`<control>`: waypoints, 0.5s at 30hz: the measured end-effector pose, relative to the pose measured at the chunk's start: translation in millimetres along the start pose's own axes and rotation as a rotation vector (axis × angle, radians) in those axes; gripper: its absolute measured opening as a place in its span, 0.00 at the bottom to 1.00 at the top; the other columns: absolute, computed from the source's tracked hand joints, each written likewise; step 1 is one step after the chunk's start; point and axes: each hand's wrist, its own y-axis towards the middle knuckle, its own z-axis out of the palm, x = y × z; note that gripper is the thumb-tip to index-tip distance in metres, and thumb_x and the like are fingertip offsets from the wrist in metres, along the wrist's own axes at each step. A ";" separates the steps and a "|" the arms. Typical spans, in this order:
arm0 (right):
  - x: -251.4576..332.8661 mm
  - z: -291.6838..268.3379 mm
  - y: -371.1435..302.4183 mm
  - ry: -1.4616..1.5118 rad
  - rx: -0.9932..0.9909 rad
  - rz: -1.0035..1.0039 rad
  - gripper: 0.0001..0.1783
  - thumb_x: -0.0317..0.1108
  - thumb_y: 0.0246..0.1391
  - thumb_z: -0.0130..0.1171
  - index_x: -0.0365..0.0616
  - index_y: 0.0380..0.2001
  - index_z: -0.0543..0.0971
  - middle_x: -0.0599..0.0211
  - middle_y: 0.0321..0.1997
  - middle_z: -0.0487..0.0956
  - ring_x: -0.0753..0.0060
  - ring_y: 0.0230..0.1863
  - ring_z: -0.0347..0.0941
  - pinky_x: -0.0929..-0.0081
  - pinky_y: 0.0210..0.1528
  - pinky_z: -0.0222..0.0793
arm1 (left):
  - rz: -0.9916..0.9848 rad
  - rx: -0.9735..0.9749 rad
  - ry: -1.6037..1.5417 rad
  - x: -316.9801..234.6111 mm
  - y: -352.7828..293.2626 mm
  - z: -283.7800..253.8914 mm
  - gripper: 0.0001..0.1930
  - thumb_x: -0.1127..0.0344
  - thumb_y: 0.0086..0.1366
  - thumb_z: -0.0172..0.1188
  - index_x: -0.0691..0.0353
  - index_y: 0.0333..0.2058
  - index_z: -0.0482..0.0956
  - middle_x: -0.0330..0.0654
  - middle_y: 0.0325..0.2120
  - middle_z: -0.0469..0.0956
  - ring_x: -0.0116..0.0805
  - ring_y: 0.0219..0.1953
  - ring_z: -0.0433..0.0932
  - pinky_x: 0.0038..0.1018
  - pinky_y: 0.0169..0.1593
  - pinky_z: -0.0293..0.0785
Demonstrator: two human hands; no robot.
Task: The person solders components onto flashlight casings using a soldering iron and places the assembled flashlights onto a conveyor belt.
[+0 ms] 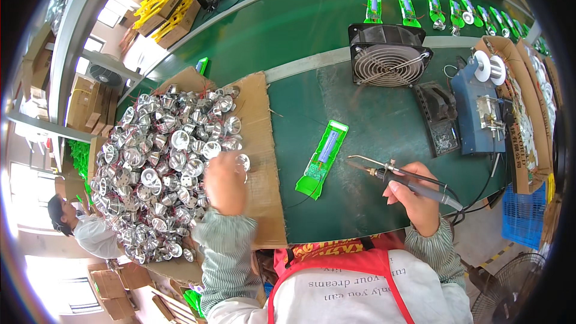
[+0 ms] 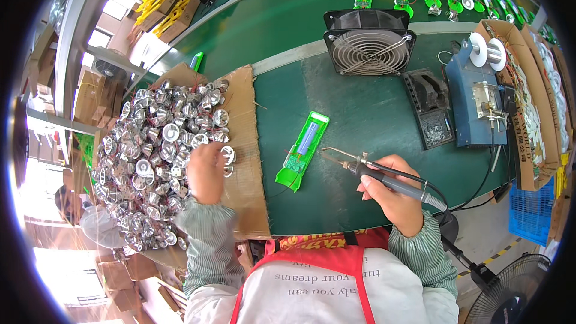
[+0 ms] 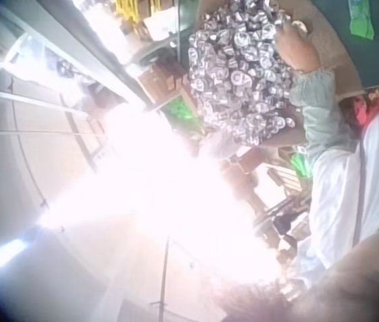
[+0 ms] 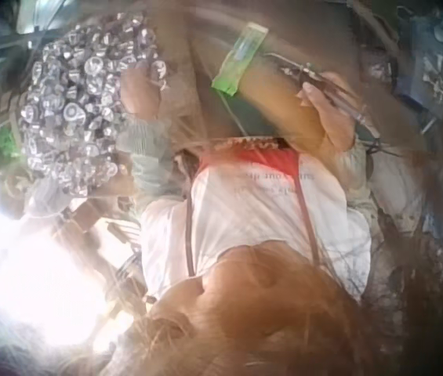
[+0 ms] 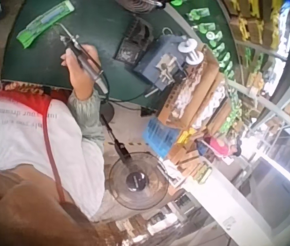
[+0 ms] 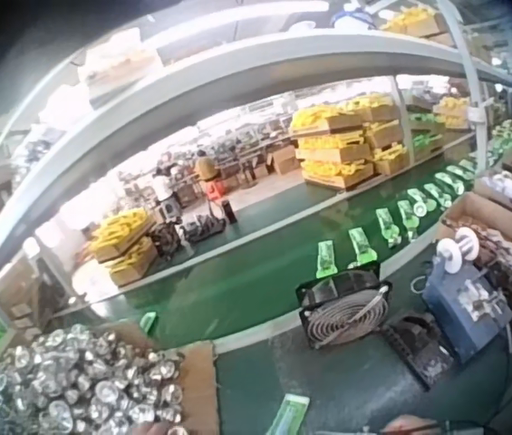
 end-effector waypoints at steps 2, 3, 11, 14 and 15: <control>-0.5 1.0 0.5 0.017 0.001 0.004 0.07 0.20 0.49 0.54 0.33 0.32 0.68 0.58 0.27 0.76 0.76 0.25 0.74 0.80 0.25 0.73 | -0.012 -0.037 0.108 24.8 7.8 -4.6 0.09 0.71 0.53 0.55 0.57 0.35 0.76 0.45 0.26 0.71 0.45 0.33 0.71 0.37 0.35 0.68; -1.0 2.2 0.2 0.019 0.015 0.005 0.07 0.20 0.49 0.54 0.33 0.32 0.68 0.58 0.27 0.76 0.76 0.25 0.74 0.80 0.25 0.73 | 0.010 -0.032 0.114 33.4 13.2 0.1 0.10 0.70 0.53 0.55 0.57 0.36 0.77 0.45 0.26 0.71 0.45 0.33 0.71 0.37 0.35 0.68; 0.4 6.1 -0.2 -0.026 0.007 0.015 0.07 0.20 0.49 0.55 0.33 0.32 0.68 0.57 0.27 0.76 0.76 0.26 0.75 0.80 0.26 0.73 | 0.084 -0.122 -0.253 76.7 50.7 46.9 0.07 0.72 0.51 0.60 0.60 0.31 0.81 0.47 0.26 0.74 0.44 0.31 0.73 0.31 0.35 0.70; -0.2 5.3 2.2 -0.028 -0.007 0.033 0.08 0.20 0.49 0.55 0.33 0.32 0.69 0.57 0.27 0.76 0.76 0.26 0.75 0.80 0.26 0.73 | -0.198 -0.187 -0.715 91.4 61.0 38.6 0.08 0.70 0.57 0.59 0.66 0.34 0.80 0.41 0.28 0.79 0.27 0.28 0.73 0.23 0.32 0.68; -0.5 5.6 3.3 -0.024 0.014 0.026 0.08 0.20 0.49 0.55 0.33 0.32 0.69 0.57 0.27 0.76 0.76 0.26 0.75 0.80 0.26 0.73 | -0.150 -0.228 -0.700 92.5 60.5 33.6 0.08 0.70 0.57 0.59 0.66 0.34 0.80 0.41 0.28 0.79 0.27 0.28 0.73 0.23 0.32 0.68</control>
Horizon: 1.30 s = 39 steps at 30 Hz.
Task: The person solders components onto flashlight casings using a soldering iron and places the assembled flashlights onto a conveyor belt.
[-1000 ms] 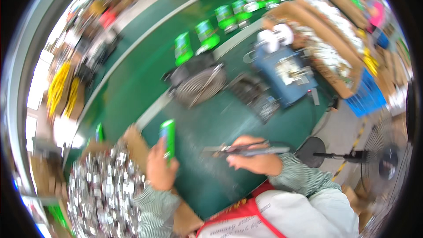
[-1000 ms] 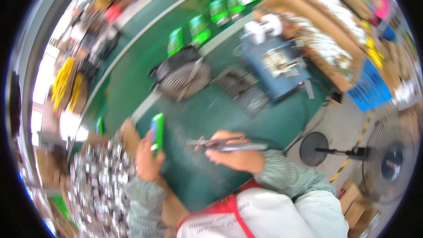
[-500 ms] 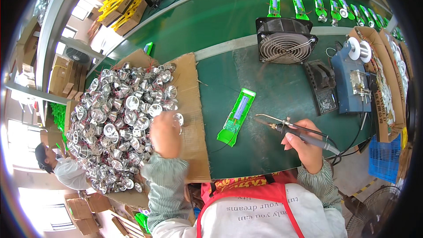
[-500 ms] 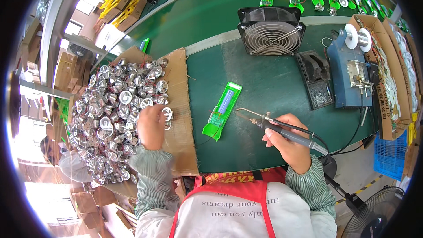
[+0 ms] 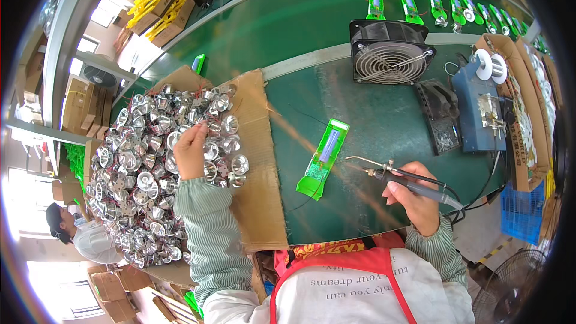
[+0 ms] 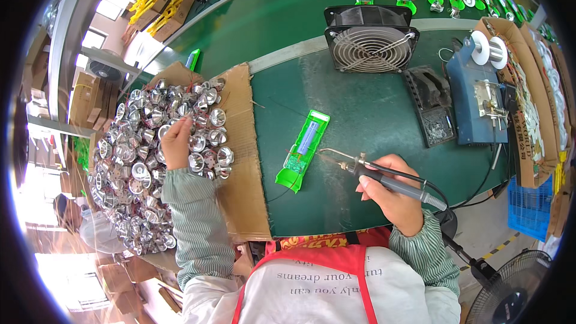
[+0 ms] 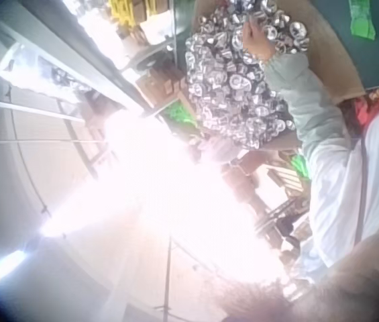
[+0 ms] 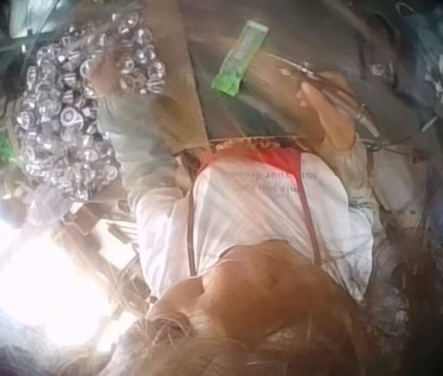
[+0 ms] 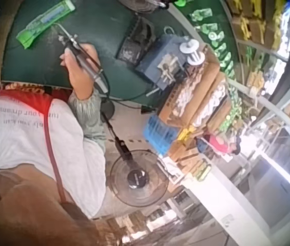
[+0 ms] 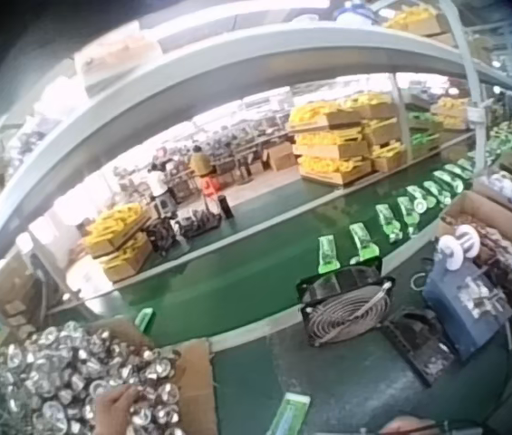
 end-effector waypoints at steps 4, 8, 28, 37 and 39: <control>0.7 4.6 4.4 0.014 0.013 0.014 0.08 0.20 0.48 0.55 0.32 0.33 0.69 0.58 0.27 0.76 0.76 0.26 0.75 0.81 0.26 0.73 | -0.331 -0.096 -0.312 -27.0 -2.3 -17.0 0.08 0.70 0.60 0.57 0.67 0.36 0.80 0.38 0.30 0.78 0.18 0.30 0.72 0.16 0.32 0.66; 1.1 9.9 7.4 0.008 0.006 0.019 0.08 0.21 0.48 0.55 0.32 0.32 0.69 0.58 0.27 0.76 0.75 0.26 0.75 0.81 0.26 0.73 | -0.299 -0.079 -0.570 -62.6 -19.2 -10.8 0.05 0.71 0.61 0.56 0.66 0.30 0.78 0.37 0.27 0.77 0.21 0.29 0.73 0.17 0.33 0.66; -20.9 29.3 20.0 -0.021 0.186 0.080 0.08 0.25 0.50 0.56 0.33 0.32 0.69 0.58 0.28 0.78 0.76 0.28 0.75 0.81 0.29 0.73 | -0.086 0.524 -0.013 -99.7 -119.7 84.3 0.04 0.72 0.53 0.58 0.66 0.26 0.74 0.48 0.29 0.74 0.46 0.34 0.73 0.34 0.38 0.68; -22.5 29.2 26.5 -0.054 0.205 0.107 0.07 0.23 0.49 0.56 0.34 0.32 0.70 0.60 0.26 0.78 0.78 0.27 0.74 0.81 0.26 0.71 | -0.112 0.556 -0.019 -98.1 -118.8 86.2 0.04 0.72 0.53 0.58 0.67 0.26 0.74 0.48 0.30 0.75 0.47 0.34 0.74 0.34 0.39 0.69; -21.8 28.5 26.8 -0.093 0.188 0.144 0.07 0.23 0.49 0.57 0.35 0.31 0.70 0.60 0.26 0.78 0.78 0.26 0.75 0.81 0.27 0.71 | -0.116 0.557 -0.021 -98.4 -118.4 86.6 0.04 0.72 0.53 0.58 0.67 0.27 0.74 0.48 0.30 0.75 0.47 0.34 0.74 0.33 0.39 0.69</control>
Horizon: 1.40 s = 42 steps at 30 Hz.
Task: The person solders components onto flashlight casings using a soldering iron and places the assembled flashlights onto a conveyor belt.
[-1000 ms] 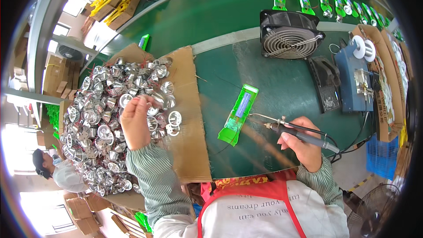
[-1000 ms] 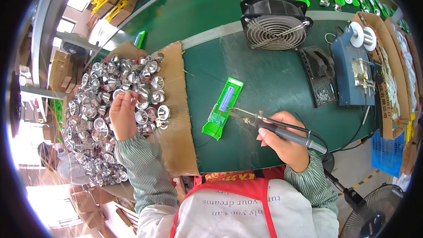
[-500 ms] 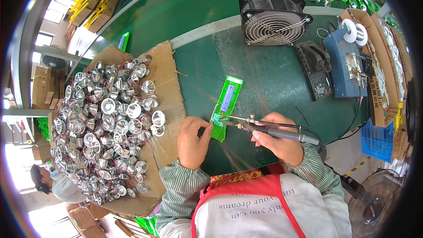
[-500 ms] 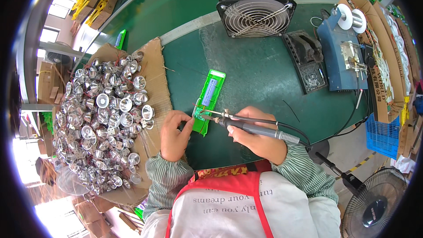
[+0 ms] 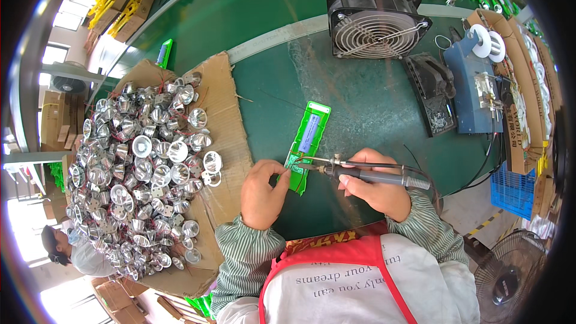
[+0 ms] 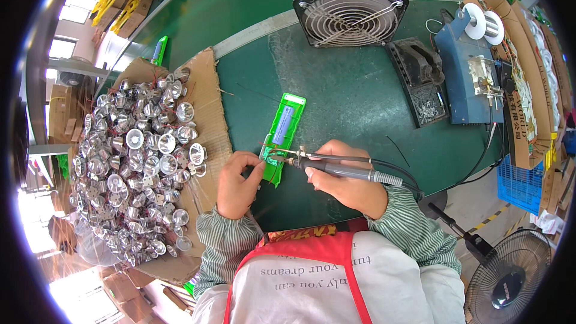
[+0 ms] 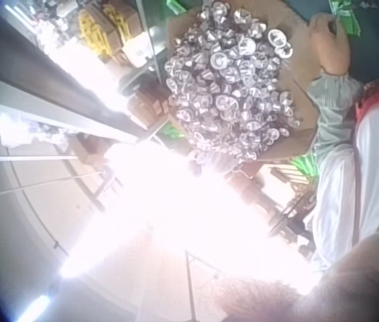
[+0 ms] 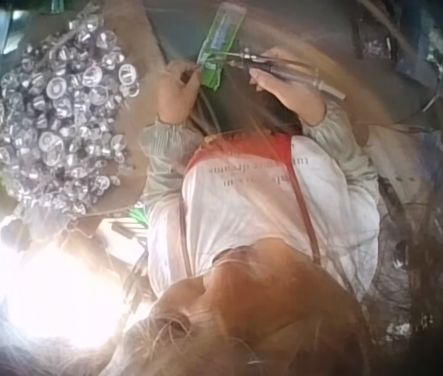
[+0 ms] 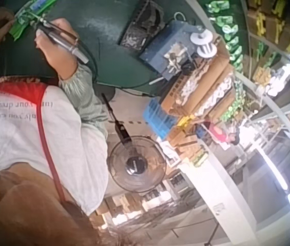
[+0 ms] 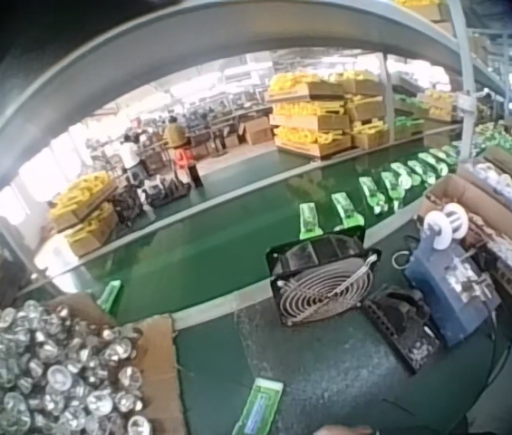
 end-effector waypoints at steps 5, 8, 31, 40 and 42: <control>-0.5 1.0 -0.2 0.025 0.013 -0.071 0.07 0.23 0.49 0.57 0.34 0.31 0.70 0.60 0.26 0.78 0.77 0.26 0.75 0.81 0.27 0.72 | -0.026 0.003 0.002 -1.3 0.4 -0.3 0.05 0.72 0.53 0.58 0.67 0.26 0.75 0.49 0.30 0.75 0.46 0.34 0.74 0.33 0.38 0.69; 0.6 -2.4 -3.2 0.034 0.001 -0.073 0.07 0.24 0.49 0.56 0.34 0.31 0.70 0.59 0.26 0.78 0.77 0.26 0.75 0.81 0.27 0.72 | -0.027 -0.001 0.004 -1.5 0.4 -0.2 0.04 0.72 0.53 0.59 0.67 0.26 0.75 0.49 0.29 0.75 0.46 0.33 0.74 0.33 0.38 0.69; 3.9 -4.3 -11.0 0.030 0.007 -0.044 0.08 0.24 0.49 0.56 0.33 0.32 0.70 0.60 0.25 0.78 0.78 0.26 0.74 0.81 0.27 0.71 | 0.076 0.070 0.101 -6.1 -1.5 2.3 0.04 0.71 0.52 0.58 0.66 0.26 0.76 0.49 0.32 0.73 0.48 0.37 0.71 0.35 0.41 0.67; -2.2 -5.2 -5.3 0.020 0.001 -0.039 0.07 0.25 0.47 0.58 0.36 0.31 0.72 0.65 0.25 0.78 0.80 0.25 0.75 0.82 0.26 0.71 | 0.065 0.118 0.114 -5.2 4.0 -0.1 0.04 0.70 0.52 0.58 0.65 0.24 0.76 0.48 0.31 0.72 0.48 0.36 0.70 0.36 0.40 0.66; -1.8 -6.1 -4.6 -0.060 0.025 -0.106 0.07 0.23 0.49 0.57 0.34 0.32 0.70 0.61 0.25 0.77 0.77 0.26 0.75 0.81 0.26 0.71 | 0.064 0.121 0.110 -4.9 5.1 -0.8 0.04 0.70 0.52 0.59 0.65 0.24 0.76 0.48 0.31 0.72 0.48 0.36 0.70 0.36 0.40 0.66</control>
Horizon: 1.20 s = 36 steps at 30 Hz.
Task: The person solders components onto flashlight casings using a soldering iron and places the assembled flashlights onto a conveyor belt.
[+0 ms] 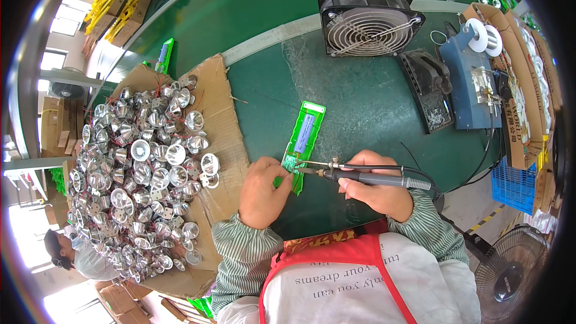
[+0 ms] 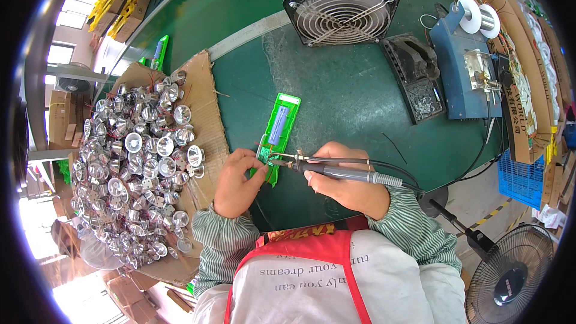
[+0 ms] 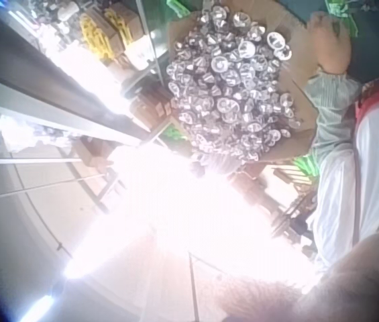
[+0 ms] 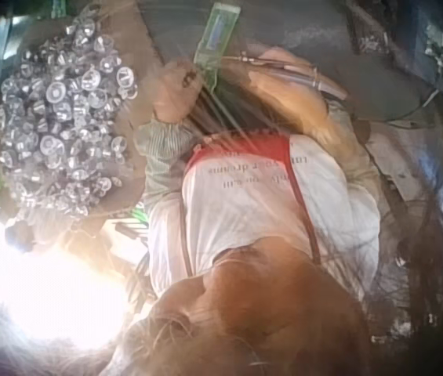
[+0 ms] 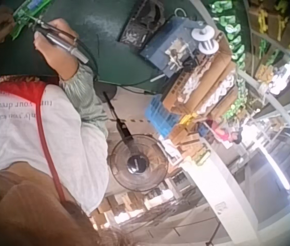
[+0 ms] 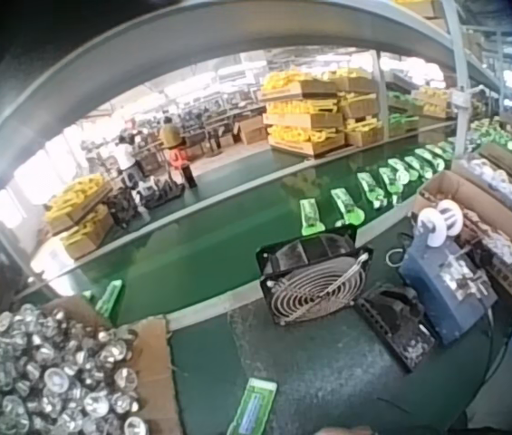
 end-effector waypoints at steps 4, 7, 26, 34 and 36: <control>3.4 -0.3 -1.3 0.113 -0.002 0.022 0.08 0.23 0.49 0.56 0.34 0.32 0.70 0.60 0.25 0.77 0.78 0.25 0.74 0.81 0.26 0.71 | 0.007 0.020 -0.005 0.4 1.2 -1.2 0.04 0.70 0.51 0.59 0.65 0.23 0.76 0.47 0.31 0.72 0.48 0.35 0.70 0.36 0.40 0.66; 9.1 -4.5 -7.0 0.125 -0.056 0.040 0.07 0.23 0.49 0.56 0.34 0.31 0.69 0.60 0.25 0.77 0.78 0.25 0.74 0.81 0.26 0.71 | -0.019 0.039 -0.016 0.1 1.2 -1.3 0.04 0.70 0.51 0.58 0.65 0.23 0.77 0.48 0.31 0.72 0.48 0.36 0.70 0.35 0.40 0.66; 11.4 -23.9 -7.0 0.175 -0.173 -0.005 0.08 0.24 0.50 0.57 0.33 0.32 0.71 0.60 0.26 0.78 0.78 0.25 0.75 0.82 0.26 0.72 | 0.087 -0.167 0.084 -2.2 8.8 -11.3 0.19 0.69 0.51 0.64 0.65 0.42 0.72 0.49 0.42 0.71 0.38 0.31 0.76 0.27 0.32 0.73; 9.9 -40.2 1.2 0.165 -0.252 0.058 0.09 0.24 0.49 0.58 0.33 0.33 0.71 0.59 0.27 0.78 0.77 0.26 0.76 0.81 0.27 0.73 | -0.097 -0.015 -0.167 2.5 186.9 -36.4 0.17 0.68 0.56 0.58 0.67 0.44 0.72 0.48 0.44 0.71 0.37 0.34 0.77 0.26 0.35 0.73; 9.0 -44.1 6.0 0.164 -0.289 0.092 0.09 0.25 0.49 0.59 0.33 0.32 0.71 0.60 0.26 0.78 0.77 0.26 0.75 0.82 0.27 0.72 | 0.012 0.026 -0.357 -1.7 252.2 -19.6 0.20 0.67 0.57 0.57 0.67 0.47 0.70 0.48 0.46 0.70 0.37 0.37 0.77 0.27 0.39 0.72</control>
